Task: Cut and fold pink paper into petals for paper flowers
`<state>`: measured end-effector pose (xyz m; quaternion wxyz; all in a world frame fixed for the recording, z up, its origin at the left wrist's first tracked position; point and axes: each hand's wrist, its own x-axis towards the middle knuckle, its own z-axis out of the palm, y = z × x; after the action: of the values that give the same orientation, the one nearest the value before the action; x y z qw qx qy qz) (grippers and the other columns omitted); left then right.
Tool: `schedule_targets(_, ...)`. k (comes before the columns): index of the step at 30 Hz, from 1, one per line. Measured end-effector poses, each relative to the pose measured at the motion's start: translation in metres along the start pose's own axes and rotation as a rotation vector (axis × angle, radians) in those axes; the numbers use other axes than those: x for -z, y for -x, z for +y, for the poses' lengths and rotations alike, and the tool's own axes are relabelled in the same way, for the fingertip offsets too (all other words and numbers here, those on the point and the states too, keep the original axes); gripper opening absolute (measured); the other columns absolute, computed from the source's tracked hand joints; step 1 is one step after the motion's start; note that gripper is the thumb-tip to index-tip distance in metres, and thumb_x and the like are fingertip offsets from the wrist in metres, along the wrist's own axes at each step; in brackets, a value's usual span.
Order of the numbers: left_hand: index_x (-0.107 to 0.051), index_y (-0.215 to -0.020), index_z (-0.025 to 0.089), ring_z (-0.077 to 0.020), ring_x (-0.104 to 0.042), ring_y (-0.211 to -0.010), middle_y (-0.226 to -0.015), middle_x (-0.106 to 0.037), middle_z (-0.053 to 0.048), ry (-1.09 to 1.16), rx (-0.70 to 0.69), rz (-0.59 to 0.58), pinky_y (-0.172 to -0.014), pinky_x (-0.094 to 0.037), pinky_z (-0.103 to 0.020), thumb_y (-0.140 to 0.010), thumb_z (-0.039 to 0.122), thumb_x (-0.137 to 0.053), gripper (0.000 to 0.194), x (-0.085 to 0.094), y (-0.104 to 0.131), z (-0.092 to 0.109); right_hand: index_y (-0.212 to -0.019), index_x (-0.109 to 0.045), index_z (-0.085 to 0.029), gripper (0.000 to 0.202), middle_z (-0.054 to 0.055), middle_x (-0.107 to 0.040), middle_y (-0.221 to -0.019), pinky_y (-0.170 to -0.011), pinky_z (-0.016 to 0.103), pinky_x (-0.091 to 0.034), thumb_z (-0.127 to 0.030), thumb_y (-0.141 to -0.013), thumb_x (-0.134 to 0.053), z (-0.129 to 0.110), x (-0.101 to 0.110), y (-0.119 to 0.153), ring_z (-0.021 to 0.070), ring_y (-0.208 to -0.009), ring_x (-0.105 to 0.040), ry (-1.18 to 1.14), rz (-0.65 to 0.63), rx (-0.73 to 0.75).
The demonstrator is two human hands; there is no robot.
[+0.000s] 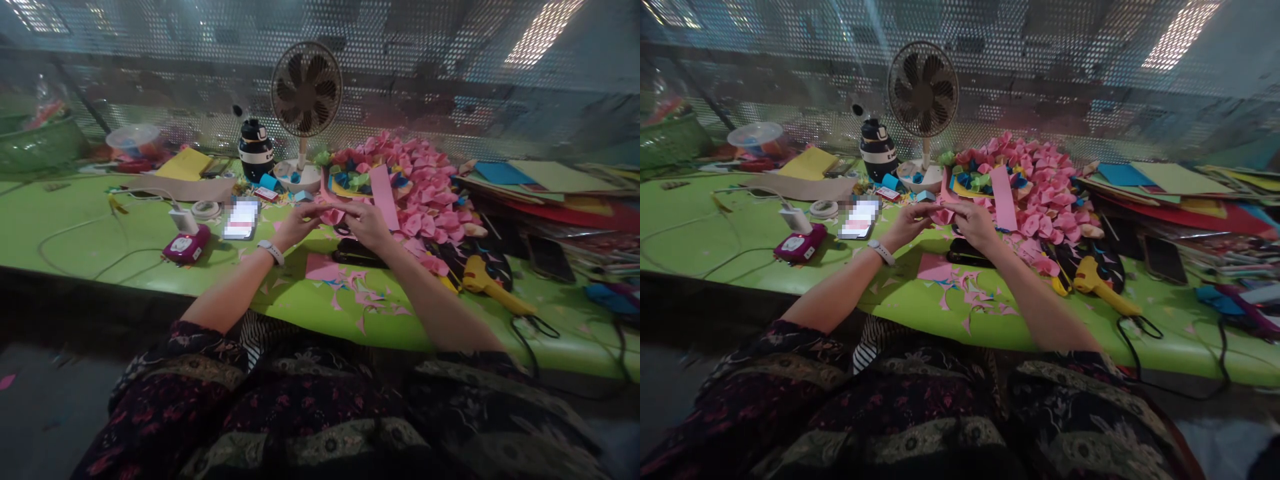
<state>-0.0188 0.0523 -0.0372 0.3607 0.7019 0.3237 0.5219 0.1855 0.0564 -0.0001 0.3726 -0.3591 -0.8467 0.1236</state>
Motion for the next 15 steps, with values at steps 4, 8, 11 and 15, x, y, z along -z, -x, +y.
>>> schedule_targets(4,-0.076,-0.107,0.018,-0.0174,-0.070,-0.095,-0.103,-0.077,-0.007,-0.193,-0.191,0.041,-0.091,-0.055,-0.033,-0.083,0.010,-0.063,0.029,0.000,-0.002,-0.010,-0.118,-0.075,-0.019,0.046,0.007,-0.076,-0.113,-0.090,0.036,-0.054,-0.008,-0.084,-0.047,0.003,-0.001,-0.001,0.0229,-0.102,-0.071,0.052,-0.012,0.045)
schedule_targets(8,-0.074,-0.111,0.017,-0.0176,-0.071,-0.091,-0.104,-0.077,-0.008,-0.205,-0.209,0.033,-0.086,-0.056,-0.032,-0.088,0.015,-0.058,0.028,0.000,-0.002,-0.013,-0.116,-0.075,-0.019,0.043,0.009,-0.075,-0.116,-0.095,0.039,-0.053,-0.008,-0.083,-0.049,0.003,-0.002,0.000,0.0251,-0.108,-0.069,0.154,-0.022,0.078)
schedule_targets(11,-0.074,-0.107,0.016,-0.0183,-0.070,-0.090,-0.102,-0.076,-0.008,-0.257,-0.201,0.012,-0.085,-0.055,-0.031,-0.089,0.018,-0.058,0.024,-0.001,0.000,-0.009,-0.111,-0.075,-0.017,0.040,0.011,-0.076,-0.113,-0.094,0.040,-0.052,-0.007,-0.082,-0.049,0.000,-0.003,0.001,0.0268,-0.107,-0.068,0.205,-0.002,0.057)
schedule_targets(15,-0.072,-0.111,0.018,-0.0208,-0.070,-0.098,-0.111,-0.074,-0.011,-0.383,-0.175,-0.017,-0.089,-0.052,-0.032,-0.090,0.018,-0.056,0.026,-0.002,0.003,0.001,-0.109,-0.074,-0.017,0.038,0.011,-0.075,-0.112,-0.094,0.039,-0.050,-0.008,-0.081,-0.050,-0.003,-0.005,0.002,0.0279,-0.107,-0.068,0.206,-0.021,0.008)
